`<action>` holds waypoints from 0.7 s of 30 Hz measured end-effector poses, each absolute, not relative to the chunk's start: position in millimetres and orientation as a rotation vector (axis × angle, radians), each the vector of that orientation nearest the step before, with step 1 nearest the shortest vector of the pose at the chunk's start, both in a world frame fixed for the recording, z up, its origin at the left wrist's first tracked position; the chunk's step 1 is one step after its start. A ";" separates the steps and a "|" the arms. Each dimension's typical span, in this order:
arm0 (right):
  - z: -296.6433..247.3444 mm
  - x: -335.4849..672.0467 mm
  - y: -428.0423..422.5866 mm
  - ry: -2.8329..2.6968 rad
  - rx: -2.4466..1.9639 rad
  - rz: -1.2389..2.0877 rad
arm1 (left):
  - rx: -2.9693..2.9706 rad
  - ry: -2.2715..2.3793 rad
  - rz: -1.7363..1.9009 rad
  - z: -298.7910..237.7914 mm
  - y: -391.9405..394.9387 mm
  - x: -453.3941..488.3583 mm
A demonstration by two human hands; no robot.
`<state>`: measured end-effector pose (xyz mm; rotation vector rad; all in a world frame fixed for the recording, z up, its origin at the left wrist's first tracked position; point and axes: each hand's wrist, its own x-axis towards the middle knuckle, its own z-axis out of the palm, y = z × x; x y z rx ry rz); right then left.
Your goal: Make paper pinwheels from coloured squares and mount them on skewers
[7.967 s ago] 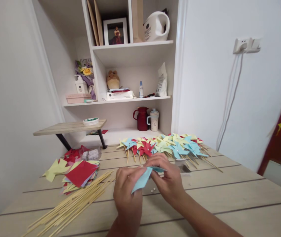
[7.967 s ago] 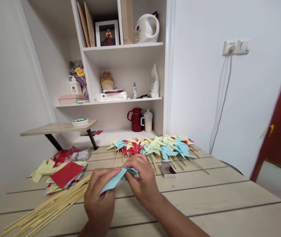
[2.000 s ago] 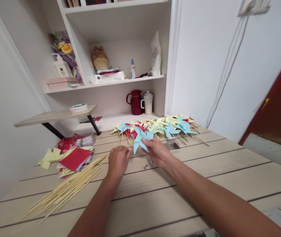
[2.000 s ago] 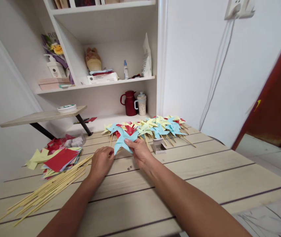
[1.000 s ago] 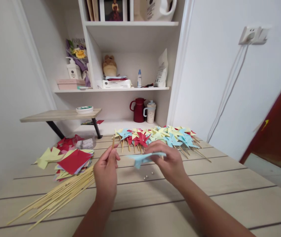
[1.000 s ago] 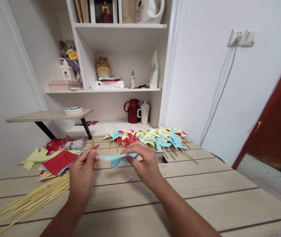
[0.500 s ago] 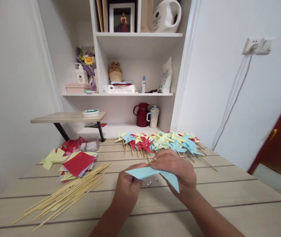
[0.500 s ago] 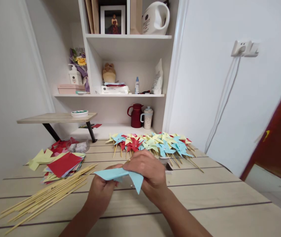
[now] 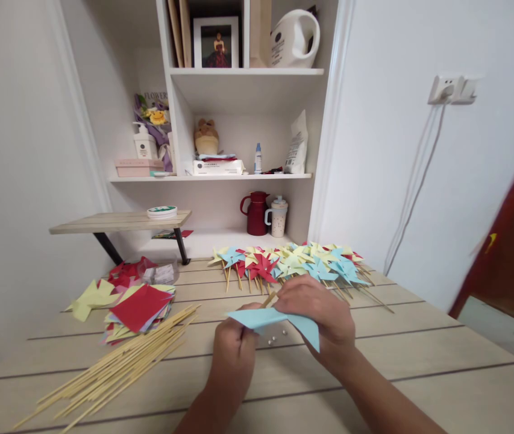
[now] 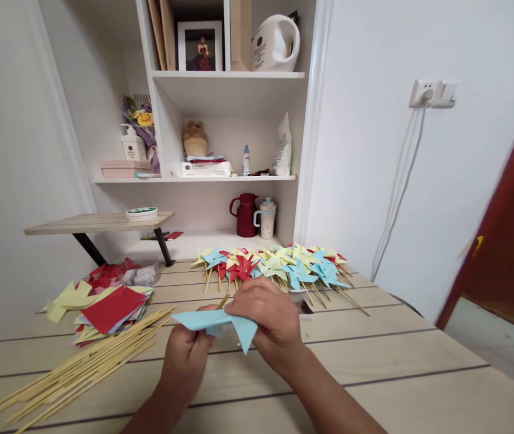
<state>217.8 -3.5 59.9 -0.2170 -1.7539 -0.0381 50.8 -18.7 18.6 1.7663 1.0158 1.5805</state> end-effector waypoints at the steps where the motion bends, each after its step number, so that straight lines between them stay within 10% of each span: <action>1: 60.2 217.7 -3.9 -1.743 -0.223 -0.036 | 1.762 1.026 1.583 17.5 -18.5 50.6; 21: 63.7 216.1 -7.4 -1.733 -0.257 -0.013 | 1.833 1.110 1.763 21.9 -24.0 50.6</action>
